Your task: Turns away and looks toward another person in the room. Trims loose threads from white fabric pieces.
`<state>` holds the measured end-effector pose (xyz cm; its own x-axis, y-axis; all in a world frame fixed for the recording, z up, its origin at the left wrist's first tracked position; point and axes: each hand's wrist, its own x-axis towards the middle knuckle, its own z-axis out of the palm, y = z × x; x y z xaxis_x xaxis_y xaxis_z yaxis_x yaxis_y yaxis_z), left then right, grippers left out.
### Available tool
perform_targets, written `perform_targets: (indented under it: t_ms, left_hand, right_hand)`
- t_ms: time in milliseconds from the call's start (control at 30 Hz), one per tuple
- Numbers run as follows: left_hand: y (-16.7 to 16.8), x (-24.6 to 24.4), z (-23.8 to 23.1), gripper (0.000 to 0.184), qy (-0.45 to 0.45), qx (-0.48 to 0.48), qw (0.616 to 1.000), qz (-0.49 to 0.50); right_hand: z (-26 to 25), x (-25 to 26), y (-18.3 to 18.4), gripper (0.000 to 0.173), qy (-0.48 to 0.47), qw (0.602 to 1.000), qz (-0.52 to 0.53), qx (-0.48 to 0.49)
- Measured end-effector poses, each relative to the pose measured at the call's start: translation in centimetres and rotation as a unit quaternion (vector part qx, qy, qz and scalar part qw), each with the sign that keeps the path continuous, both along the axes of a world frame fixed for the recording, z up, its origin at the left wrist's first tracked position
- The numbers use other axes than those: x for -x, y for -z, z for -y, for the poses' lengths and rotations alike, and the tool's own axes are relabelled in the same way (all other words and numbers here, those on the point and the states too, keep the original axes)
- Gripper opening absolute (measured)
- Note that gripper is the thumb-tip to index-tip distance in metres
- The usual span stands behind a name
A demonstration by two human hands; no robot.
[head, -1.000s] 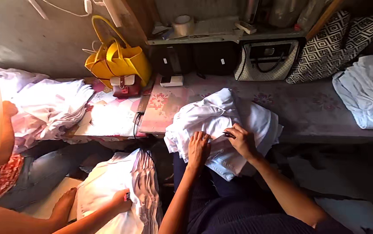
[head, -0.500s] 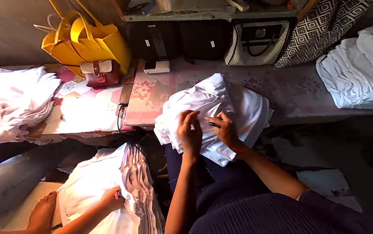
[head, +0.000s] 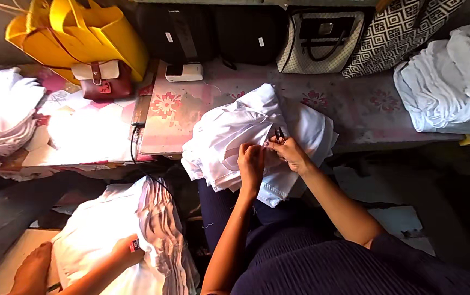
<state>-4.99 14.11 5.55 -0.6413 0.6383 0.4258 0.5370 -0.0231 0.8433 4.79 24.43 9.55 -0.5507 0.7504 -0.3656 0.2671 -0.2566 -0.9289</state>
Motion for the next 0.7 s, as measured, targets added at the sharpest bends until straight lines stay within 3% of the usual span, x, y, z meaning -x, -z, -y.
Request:
perform_targets:
  t_ms: [200, 267, 367, 467, 600, 700]
  left_hand:
    - [-1.4, 0.6, 1.2, 0.011, 0.013, 0.068, 0.987, 0.146]
    - [-1.2, 0.0, 0.5, 0.016, -0.003, 0.049, 0.995, 0.089]
    - [0.5, -0.5, -0.5, 0.006, -0.041, -0.001, 0.999, -0.011]
    - [0.9, 0.1, 0.3, 0.004, -0.022, 0.007, 1.0, 0.015]
    - [0.8, 0.1, 0.9, 0.007, 0.003, 0.032, 0.999, 0.016]
    - [1.0, -0.1, 0.5, 0.007, 0.005, 0.024, 0.999, -0.027]
  right_hand:
    - [0.0, 0.2, 0.2, 0.006, 0.015, 1.0, -0.011, 0.025]
    - [0.1, 0.3, 0.2, 0.006, 0.014, 1.0, -0.007, 0.007]
    - [0.3, 0.0, 0.4, 0.008, -0.014, 0.999, 0.014, -0.041]
    - [0.0, -1.5, -0.7, 0.035, -0.056, 0.994, 0.051, -0.078]
    - [0.0, -3.1, -2.5, 0.052, -0.114, 0.989, -0.011, 0.091]
    - [0.1, -3.4, -2.7, 0.047, -0.17, 0.966, -0.037, 0.189]
